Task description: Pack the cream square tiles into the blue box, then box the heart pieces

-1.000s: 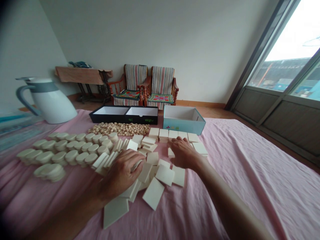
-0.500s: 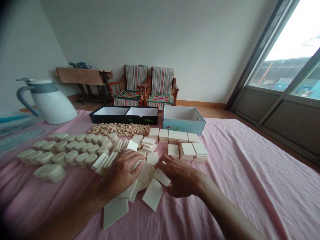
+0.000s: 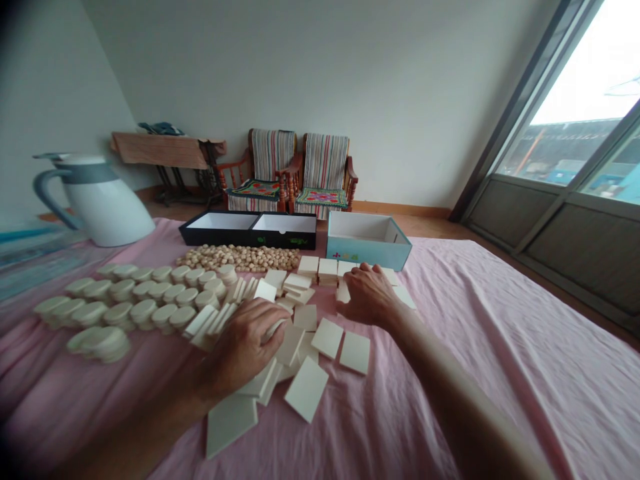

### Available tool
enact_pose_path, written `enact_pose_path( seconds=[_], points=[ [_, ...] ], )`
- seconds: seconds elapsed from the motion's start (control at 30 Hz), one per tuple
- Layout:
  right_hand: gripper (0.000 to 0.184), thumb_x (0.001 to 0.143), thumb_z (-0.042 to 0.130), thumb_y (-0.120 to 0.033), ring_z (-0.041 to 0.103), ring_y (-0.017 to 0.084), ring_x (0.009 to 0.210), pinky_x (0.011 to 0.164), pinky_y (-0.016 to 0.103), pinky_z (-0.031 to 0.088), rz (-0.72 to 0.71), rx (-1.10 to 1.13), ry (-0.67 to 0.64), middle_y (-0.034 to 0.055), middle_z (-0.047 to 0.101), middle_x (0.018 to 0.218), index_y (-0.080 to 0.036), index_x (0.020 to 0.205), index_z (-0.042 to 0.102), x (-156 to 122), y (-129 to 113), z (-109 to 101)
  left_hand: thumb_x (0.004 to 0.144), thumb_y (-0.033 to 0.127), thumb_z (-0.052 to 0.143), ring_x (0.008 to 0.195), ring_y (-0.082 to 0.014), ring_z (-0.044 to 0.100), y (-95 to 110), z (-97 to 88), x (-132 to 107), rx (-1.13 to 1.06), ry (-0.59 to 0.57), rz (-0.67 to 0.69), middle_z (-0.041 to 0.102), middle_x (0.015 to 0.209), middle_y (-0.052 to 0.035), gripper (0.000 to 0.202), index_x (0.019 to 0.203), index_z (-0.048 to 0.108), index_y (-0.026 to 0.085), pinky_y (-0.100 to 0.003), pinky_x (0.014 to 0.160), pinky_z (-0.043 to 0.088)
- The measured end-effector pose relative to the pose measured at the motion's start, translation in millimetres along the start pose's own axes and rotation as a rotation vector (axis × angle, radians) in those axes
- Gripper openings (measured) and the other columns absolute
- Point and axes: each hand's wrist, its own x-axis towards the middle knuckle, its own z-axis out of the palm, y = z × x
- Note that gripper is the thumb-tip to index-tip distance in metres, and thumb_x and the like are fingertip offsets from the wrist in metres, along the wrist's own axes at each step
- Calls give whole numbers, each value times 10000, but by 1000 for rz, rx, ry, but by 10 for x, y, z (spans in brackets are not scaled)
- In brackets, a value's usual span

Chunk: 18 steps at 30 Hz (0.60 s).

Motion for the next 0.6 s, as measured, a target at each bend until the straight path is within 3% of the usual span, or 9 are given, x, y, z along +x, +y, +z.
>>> enact_pose_path(
  seconds=[0.13, 0.23, 0.33, 0.43, 0.6],
  points=[
    [286, 755, 600, -402, 529, 265, 986, 841, 381, 339, -27, 95, 25, 94, 656, 996, -185, 933, 657, -32, 11, 24, 853, 126, 507, 848, -202, 563, -4, 4, -5, 0, -4, -6, 651, 838, -40, 133, 835, 627, 181, -361, 800, 443],
    [206, 804, 542, -309, 566, 221, 895, 782, 336, 367, 2, 204, 53, 74, 664, 944, -186, 930, 647, -103, -8, 3, 851, 125, 509, 848, -202, 563, -4, 5, -5, -1, -7, -8, 649, 832, -40, 131, 832, 626, 181, -358, 800, 441],
    [181, 806, 534, -277, 591, 191, 789, 688, 293, 389, -15, 318, -77, 66, 669, 868, -175, 914, 638, -220, -117, -33, 850, 126, 512, 853, -202, 563, -4, 8, -4, -1, -11, -6, 651, 846, -39, 129, 853, 628, 181, -358, 804, 439],
    [283, 757, 610, -326, 599, 240, 866, 713, 318, 409, -70, 325, -196, 98, 666, 949, -165, 987, 634, -341, -289, -45, 854, 132, 513, 854, -203, 563, -7, 11, -1, 2, -20, -6, 652, 853, -39, 125, 853, 629, 180, -360, 804, 437],
    [309, 761, 609, -306, 561, 284, 990, 824, 369, 411, -148, 286, -208, 145, 641, 1015, -125, 1011, 619, -421, -500, 39, 855, 137, 513, 870, -207, 562, -4, 1, -2, 9, -19, -12, 651, 862, -43, 128, 863, 632, 182, -358, 806, 435]
  ],
)
